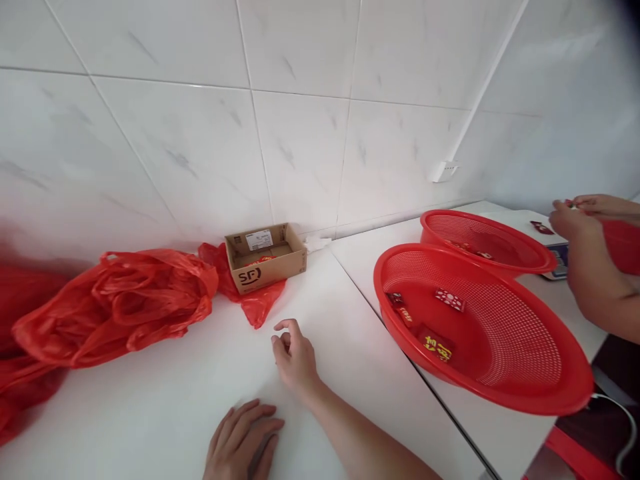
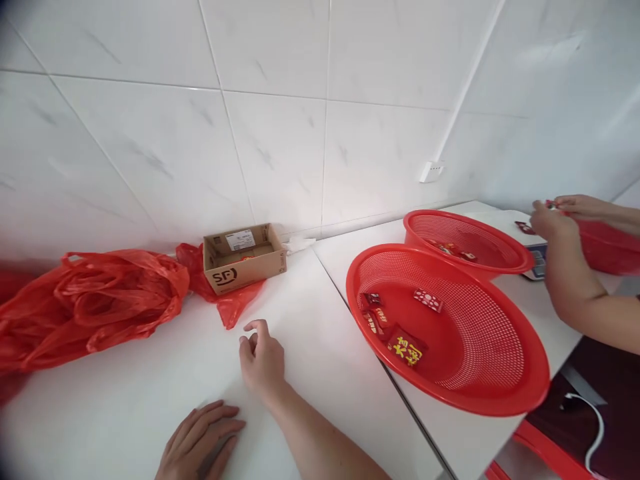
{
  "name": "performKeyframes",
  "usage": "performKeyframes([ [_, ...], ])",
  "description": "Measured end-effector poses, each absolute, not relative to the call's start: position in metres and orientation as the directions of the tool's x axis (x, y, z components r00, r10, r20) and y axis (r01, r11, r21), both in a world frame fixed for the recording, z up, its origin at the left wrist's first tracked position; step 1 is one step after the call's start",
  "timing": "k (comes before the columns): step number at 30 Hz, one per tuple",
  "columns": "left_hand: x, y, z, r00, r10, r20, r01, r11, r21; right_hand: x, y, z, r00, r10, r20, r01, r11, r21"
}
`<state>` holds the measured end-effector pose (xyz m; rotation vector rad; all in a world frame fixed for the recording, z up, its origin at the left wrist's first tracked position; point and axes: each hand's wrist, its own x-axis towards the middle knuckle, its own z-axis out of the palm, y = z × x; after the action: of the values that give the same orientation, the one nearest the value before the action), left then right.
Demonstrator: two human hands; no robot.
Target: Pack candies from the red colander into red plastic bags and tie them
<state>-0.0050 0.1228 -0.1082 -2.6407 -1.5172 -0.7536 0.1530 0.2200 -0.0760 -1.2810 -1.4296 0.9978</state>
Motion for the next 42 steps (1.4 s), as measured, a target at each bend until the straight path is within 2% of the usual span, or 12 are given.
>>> performKeyframes([
  [8, 0.019, 0.106, -0.082, 0.281, 0.911, 0.301, 0.79, -0.398, 0.467, 0.155, 0.221, -0.085, -0.038, 0.991, 0.128, 0.266, 0.134, -0.955],
  [11, 0.003, 0.11, -0.068, 0.136, 0.964, 0.227, 0.758, -0.249, 0.603, 0.156, 0.216, -0.08, -0.058, 0.991, 0.124, 0.273, 0.135, -0.952],
  [13, -0.02, 0.118, -0.06, -0.031, 0.961, 0.274, 0.755, -0.157, 0.637, 0.151, 0.214, -0.068, -0.089, 0.981, 0.172, 0.284, 0.191, -0.94],
  [17, -0.066, 0.147, -0.043, -0.395, 0.802, 0.448, 0.796, 0.055, 0.603, 0.111, 0.224, -0.02, -0.281, 0.849, 0.447, 0.281, 0.518, -0.807],
  [20, -0.076, 0.172, -0.036, -0.426, 0.698, 0.575, 0.856, 0.107, 0.505, 0.065, 0.249, 0.014, -0.416, 0.713, 0.564, 0.329, 0.696, -0.638],
  [24, -0.073, 0.202, -0.039, -0.402, 0.668, 0.626, 0.903, 0.176, 0.392, 0.021, 0.29, 0.023, -0.475, 0.768, 0.43, 0.571, 0.641, -0.513],
  [29, -0.081, 0.222, -0.049, -0.41, 0.681, 0.607, 0.905, 0.219, 0.365, 0.016, 0.314, 0.008, -0.458, 0.821, 0.341, 0.586, 0.567, -0.578],
  [31, -0.086, 0.224, -0.052, -0.422, 0.671, 0.61, 0.898, 0.219, 0.381, 0.026, 0.312, 0.013, -0.397, 0.834, 0.383, 0.505, 0.547, -0.668],
  [34, -0.091, 0.225, -0.055, -0.415, 0.688, 0.596, 0.896, 0.197, 0.397, 0.049, 0.299, 0.029, -0.18, 0.895, 0.408, 0.075, 0.426, -0.902],
  [36, -0.093, 0.224, -0.056, -0.403, 0.713, 0.574, 0.897, 0.185, 0.401, 0.068, 0.286, 0.039, -0.069, 0.942, 0.327, -0.25, 0.301, -0.92],
  [37, -0.093, 0.223, -0.055, -0.397, 0.728, 0.56, 0.899, 0.183, 0.399, 0.077, 0.279, 0.042, -0.042, 0.956, 0.29, -0.335, 0.26, -0.906],
  [42, -0.086, 0.22, -0.047, -0.353, 0.804, 0.478, 0.91, 0.176, 0.376, 0.119, 0.239, 0.045, 0.044, 0.967, 0.251, -0.382, 0.249, -0.89],
])
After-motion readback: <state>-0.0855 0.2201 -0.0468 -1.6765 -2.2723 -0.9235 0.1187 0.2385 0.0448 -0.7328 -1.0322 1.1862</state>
